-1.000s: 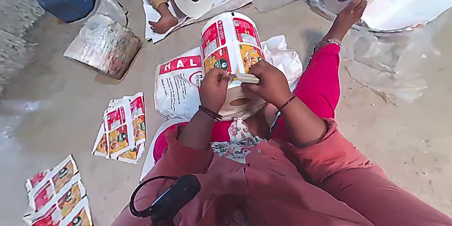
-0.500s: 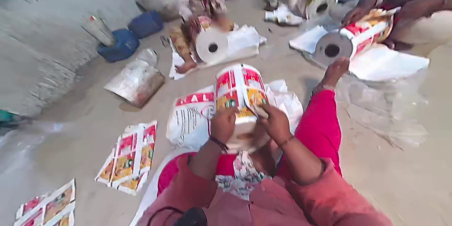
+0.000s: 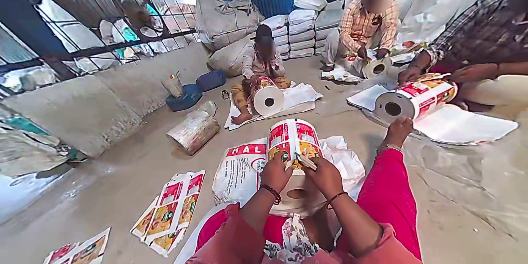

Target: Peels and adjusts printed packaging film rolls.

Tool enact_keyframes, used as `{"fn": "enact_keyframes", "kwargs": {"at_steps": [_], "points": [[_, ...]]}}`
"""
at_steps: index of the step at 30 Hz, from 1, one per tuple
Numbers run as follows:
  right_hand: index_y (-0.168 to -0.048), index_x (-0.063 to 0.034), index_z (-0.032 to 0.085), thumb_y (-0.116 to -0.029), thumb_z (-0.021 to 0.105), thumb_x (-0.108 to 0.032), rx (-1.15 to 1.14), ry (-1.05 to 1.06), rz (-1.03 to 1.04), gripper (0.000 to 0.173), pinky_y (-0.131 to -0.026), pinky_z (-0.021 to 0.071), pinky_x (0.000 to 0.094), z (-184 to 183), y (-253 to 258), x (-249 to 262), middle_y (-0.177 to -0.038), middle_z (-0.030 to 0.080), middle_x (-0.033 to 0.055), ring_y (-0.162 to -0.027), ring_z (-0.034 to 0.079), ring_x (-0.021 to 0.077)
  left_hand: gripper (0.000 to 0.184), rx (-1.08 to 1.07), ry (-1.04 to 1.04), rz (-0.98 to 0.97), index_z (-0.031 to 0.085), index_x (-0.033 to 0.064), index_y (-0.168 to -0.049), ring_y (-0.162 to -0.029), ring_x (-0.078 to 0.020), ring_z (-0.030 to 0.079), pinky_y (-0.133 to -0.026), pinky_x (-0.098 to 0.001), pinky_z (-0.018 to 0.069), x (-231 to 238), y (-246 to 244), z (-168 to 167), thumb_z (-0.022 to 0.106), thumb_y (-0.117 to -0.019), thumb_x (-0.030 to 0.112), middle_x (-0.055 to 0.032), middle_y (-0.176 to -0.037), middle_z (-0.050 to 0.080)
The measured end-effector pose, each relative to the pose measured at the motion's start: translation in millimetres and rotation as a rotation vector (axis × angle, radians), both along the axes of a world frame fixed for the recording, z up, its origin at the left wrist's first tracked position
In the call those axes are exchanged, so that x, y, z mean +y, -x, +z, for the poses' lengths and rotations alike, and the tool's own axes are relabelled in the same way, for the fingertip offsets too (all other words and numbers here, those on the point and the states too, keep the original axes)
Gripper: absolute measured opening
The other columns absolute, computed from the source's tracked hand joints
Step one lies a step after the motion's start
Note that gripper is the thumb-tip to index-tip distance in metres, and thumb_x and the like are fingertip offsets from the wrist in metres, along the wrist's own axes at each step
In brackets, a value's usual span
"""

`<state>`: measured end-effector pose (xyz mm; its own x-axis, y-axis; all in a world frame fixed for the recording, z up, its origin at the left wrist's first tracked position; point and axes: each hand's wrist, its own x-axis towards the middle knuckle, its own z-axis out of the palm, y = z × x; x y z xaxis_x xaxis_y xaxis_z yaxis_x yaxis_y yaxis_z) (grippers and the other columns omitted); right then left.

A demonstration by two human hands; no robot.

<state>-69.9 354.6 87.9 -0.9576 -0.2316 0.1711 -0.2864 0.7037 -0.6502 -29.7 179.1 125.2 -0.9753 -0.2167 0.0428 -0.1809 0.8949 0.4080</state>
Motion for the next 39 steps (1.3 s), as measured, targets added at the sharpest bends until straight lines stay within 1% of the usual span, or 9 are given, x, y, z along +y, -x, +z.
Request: {"fn": "enact_keyframes", "kwargs": {"at_steps": [2, 4, 6, 10, 15, 28, 32, 35, 39], "points": [[-0.110, -0.0091, 0.074, -0.0951, 0.068, -0.041, -0.002, -0.023, 0.016, 0.036, -0.095, 0.0532, 0.0528, 0.0, 1.1, -2.0, -0.113, 0.072, 0.0126, -0.110, 0.068, 0.0295, 0.048, -0.015, 0.075, -0.044, 0.063, 0.0047, -0.134, -0.114, -0.0302, 0.066, -0.105, -0.0481, 0.0495, 0.8, -0.3, 1.0, 0.060, -0.1007, 0.039, -0.0158, -0.118, 0.070], [-0.108, -0.0087, 0.075, -0.0958, 0.067, -0.041, 0.016, -0.027, 0.010, 0.035, -0.094, 0.0534, 0.0517, -2.5, -0.2, -3.7, -0.112, 0.072, 0.0124, -0.110, 0.068, 0.0291, 0.046, -0.014, 0.140, -0.067, 0.066, 0.0057, -0.132, -0.128, -0.0292, 0.061, -0.113, -0.0460, 0.0443, 3.9, -0.5, 0.3, 0.053, -0.1048, 0.040, -0.0155, -0.130, 0.067], [-0.107, -0.0080, 0.074, -0.0967, 0.066, -0.040, 0.037, -0.031, 0.003, 0.034, -0.093, 0.0538, 0.0516, -4.9, -2.0, -3.4, -0.110, 0.072, 0.0131, -0.108, 0.068, 0.0297, 0.047, -0.007, 0.185, -0.079, 0.064, 0.0052, -0.135, -0.133, -0.0283, 0.057, -0.116, -0.0445, 0.0416, 9.0, -0.6, -1.0, 0.047, -0.1075, 0.040, -0.0149, -0.135, 0.065], [-0.109, -0.0071, 0.074, -0.0975, 0.065, -0.037, 0.028, -0.017, 0.003, 0.034, -0.095, 0.0531, 0.0512, -6.0, -5.1, -5.9, -0.113, 0.072, 0.0142, -0.111, 0.068, 0.0299, 0.049, -0.056, 0.221, -0.065, 0.061, 0.0071, -0.139, -0.133, -0.0279, 0.058, -0.115, -0.0460, 0.0425, 9.9, 2.4, -0.4, 0.043, -0.1086, 0.041, -0.0142, -0.137, 0.065], [-0.107, -0.0071, 0.073, -0.0966, 0.065, -0.035, 0.043, -0.020, -0.014, 0.031, -0.093, 0.0532, 0.0527, -5.5, -2.9, -6.6, -0.111, 0.072, 0.0142, -0.108, 0.068, 0.0309, 0.059, -0.101, 0.218, -0.015, 0.061, 0.0060, -0.136, -0.124, -0.0336, 0.064, -0.104, -0.0536, 0.0506, 5.0, 9.8, 2.0, 0.044, -0.1054, 0.053, -0.0185, -0.129, 0.067], [-0.100, 0.0005, 0.073, -0.0927, 0.073, -0.025, 0.067, 0.279, -0.093, 0.026, -0.093, 0.0532, 0.0516, -24.5, -0.2, 0.8, -0.103, 0.071, 0.0174, -0.100, 0.069, 0.0320, 0.048, -0.125, 0.118, -0.120, 0.065, 0.0038, -0.132, -0.126, -0.0337, 0.063, -0.109, -0.0544, 0.0459, -6.0, 10.7, 0.7, 0.040, -0.1102, 0.038, -0.0200, -0.128, 0.068], [-0.101, -0.0002, 0.074, -0.0923, 0.072, -0.023, 0.131, 0.259, -0.076, 0.024, -0.092, 0.0540, 0.0519, -31.5, -2.3, 0.0, -0.103, 0.072, 0.0176, -0.101, 0.070, 0.0322, 0.049, -0.153, 0.160, -0.119, 0.065, 0.0062, -0.133, -0.126, -0.0327, 0.063, -0.108, -0.0549, 0.0463, -3.5, 12.0, -1.0, 0.037, -0.1103, 0.039, -0.0184, -0.129, 0.068], [-0.095, -0.0008, 0.074, -0.0874, 0.071, -0.015, 0.334, 0.191, -0.045, 0.016, -0.088, 0.0559, 0.0529, -41.3, -2.4, -1.1, -0.096, 0.073, 0.0170, -0.096, 0.071, 0.0335, 0.049, -0.145, 0.188, -0.111, 0.065, 0.0054, -0.132, -0.125, -0.0333, 0.064, -0.107, -0.0547, 0.0475, -1.9, 12.1, -3.2, 0.037, -0.1104, 0.038, -0.0190, -0.127, 0.069], [-0.100, -0.0033, 0.076, -0.0828, 0.072, -0.012, 0.389, 0.107, -0.002, 0.019, -0.089, 0.0545, 0.0558, -43.8, -0.9, 1.1, -0.100, 0.074, 0.0162, -0.099, 0.071, 0.0351, 0.047, -0.139, 0.215, -0.099, 0.064, 0.0056, -0.133, -0.125, -0.0340, 0.063, -0.106, -0.0546, 0.0475, 0.5, 10.8, -5.1, 0.037, -0.1106, 0.036, -0.0188, -0.128, 0.068]]}}
